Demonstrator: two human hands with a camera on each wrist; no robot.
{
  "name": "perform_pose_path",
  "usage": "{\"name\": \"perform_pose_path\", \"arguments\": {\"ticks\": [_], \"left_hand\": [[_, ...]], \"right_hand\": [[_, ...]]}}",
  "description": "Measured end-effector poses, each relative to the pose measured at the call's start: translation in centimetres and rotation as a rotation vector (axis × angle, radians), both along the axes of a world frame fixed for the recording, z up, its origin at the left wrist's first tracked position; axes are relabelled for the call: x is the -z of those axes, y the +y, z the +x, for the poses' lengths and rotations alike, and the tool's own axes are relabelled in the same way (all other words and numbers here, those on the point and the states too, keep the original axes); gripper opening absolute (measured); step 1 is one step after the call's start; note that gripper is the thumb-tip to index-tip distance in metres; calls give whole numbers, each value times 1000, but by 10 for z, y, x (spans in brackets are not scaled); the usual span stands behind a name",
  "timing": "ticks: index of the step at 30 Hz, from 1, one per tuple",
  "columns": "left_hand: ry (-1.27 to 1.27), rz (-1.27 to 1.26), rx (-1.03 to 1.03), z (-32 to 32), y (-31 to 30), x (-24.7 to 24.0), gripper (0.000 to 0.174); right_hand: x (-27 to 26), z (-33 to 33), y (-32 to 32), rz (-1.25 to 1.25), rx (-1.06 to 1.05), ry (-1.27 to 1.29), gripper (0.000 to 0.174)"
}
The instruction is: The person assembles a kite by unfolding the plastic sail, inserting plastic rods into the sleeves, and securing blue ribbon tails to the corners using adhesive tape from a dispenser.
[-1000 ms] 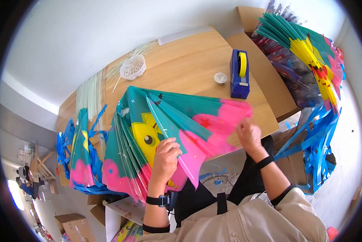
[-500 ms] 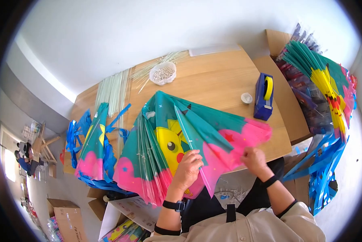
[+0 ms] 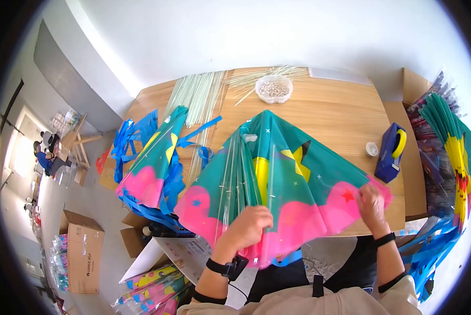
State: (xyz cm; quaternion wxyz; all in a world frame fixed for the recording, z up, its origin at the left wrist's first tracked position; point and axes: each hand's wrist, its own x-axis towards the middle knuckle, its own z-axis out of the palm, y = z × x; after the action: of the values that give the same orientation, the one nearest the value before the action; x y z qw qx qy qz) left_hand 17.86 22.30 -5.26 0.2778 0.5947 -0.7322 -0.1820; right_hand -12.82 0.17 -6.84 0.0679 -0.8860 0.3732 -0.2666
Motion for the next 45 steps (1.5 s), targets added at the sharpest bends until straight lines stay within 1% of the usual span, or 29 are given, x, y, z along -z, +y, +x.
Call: {"name": "perform_pose_path", "arguments": {"ticks": [1, 3, 6, 8, 9, 11, 12, 14, 15, 17, 19, 20, 21, 22, 23, 25, 26, 27, 28, 30, 31, 33, 35, 37, 38, 39, 41, 43, 45], "left_hand": [[-4, -101, -159, 14, -3, -5, 19], [-38, -318, -499, 49, -12, 2, 26], [-257, -278, -988, 125, -38, 26, 31], [-468, -268, -1168, 162, -54, 48, 26], [-469, -268, -1170, 175, -55, 54, 26], [-748, -79, -1121, 191, -54, 59, 19], [-749, -80, -1121, 190, -57, 52, 19], [-697, -280, -1175, 185, -62, 39, 11], [-700, -275, -1172, 176, -65, 28, 11], [-322, -285, -964, 141, -76, -2, 8], [175, -205, -823, 73, -75, -19, 11], [312, -251, -717, 42, -75, -16, 10], [449, -292, -605, 12, -73, -13, 10], [446, -228, -553, -18, -69, -20, 8], [444, -161, -497, -45, -65, -24, 7], [468, -214, -395, -85, -63, -14, 7], [541, -144, -359, -106, -60, -12, 7], [613, -73, -317, -126, -58, -12, 7], [469, -147, -318, -144, -54, -10, 6], [595, 19, -310, -176, -47, -6, 5], [647, 84, -284, -188, -43, -1, 6], [628, 182, -218, -208, -33, 10, 8], [601, 271, -160, -221, -31, 13, 10], [556, 455, -12, -227, -33, 11, 16], [458, 458, 143, -225, -38, 15, 12], [454, 472, 163, -224, -44, 12, 12], [471, 302, -7, -223, -59, 4, 11], [601, 470, -242, -214, -80, -3, 18], [938, 434, -213, -212, -106, -12, 26]], "right_hand": [[1, 8, 11, 153, -105, -46, 12], [15, 17, 27, 261, -254, -42, 13], [9, 34, 54, 365, -389, 14, 12], [5, 40, 66, 341, -424, 32, 12], [3, 43, 70, 317, -458, 50, 12], [-2, 45, 76, 324, -472, 37, 11], [-3, 44, 77, 347, -471, 35, 11], [-4, 45, 78, 372, -470, 32, 12], [-3, 45, 79, 452, -450, -31, 11], [-3, 46, 81, 535, -429, -95, 11], [-8, 53, 83, 1156, -205, -282, 25], [-8, 56, 85, 1161, -202, -284, 25], [-4, 60, 86, 1371, -225, -489, 37], [-1, 63, 88, 1572, -243, -704, 50], [-2, 65, 91, 1575, -225, -713, 50], [-1, 64, 96, 1980, -309, -1012, 64], [11, 57, 94, 2049, -383, -1155, 55], [14, 51, 92, 2036, -361, -1184, 55], [13, 47, 88, 2029, -312, -1237, 49], [7, 29, 80, 2027, -184, -1392, 28], [10, 17, 72, 1997, -151, -1439, 28], [20, -7, 56, 1919, -167, -1403, 22], [5, -26, 53, 1867, -70, -1442, 19], [-5, -40, 53, 1671, -17, -1225, 19], [-12, -48, 53, 1625, -4, -1170, 22], [-12, -56, 52, 1619, 16, -1189, 22], [-9, -71, 53, 1642, -113, -1102, 25], [-14, -82, 55, 1614, -87, -1057, 26], [-15, -92, 57, 1725, -275, -1012, 27]]}}
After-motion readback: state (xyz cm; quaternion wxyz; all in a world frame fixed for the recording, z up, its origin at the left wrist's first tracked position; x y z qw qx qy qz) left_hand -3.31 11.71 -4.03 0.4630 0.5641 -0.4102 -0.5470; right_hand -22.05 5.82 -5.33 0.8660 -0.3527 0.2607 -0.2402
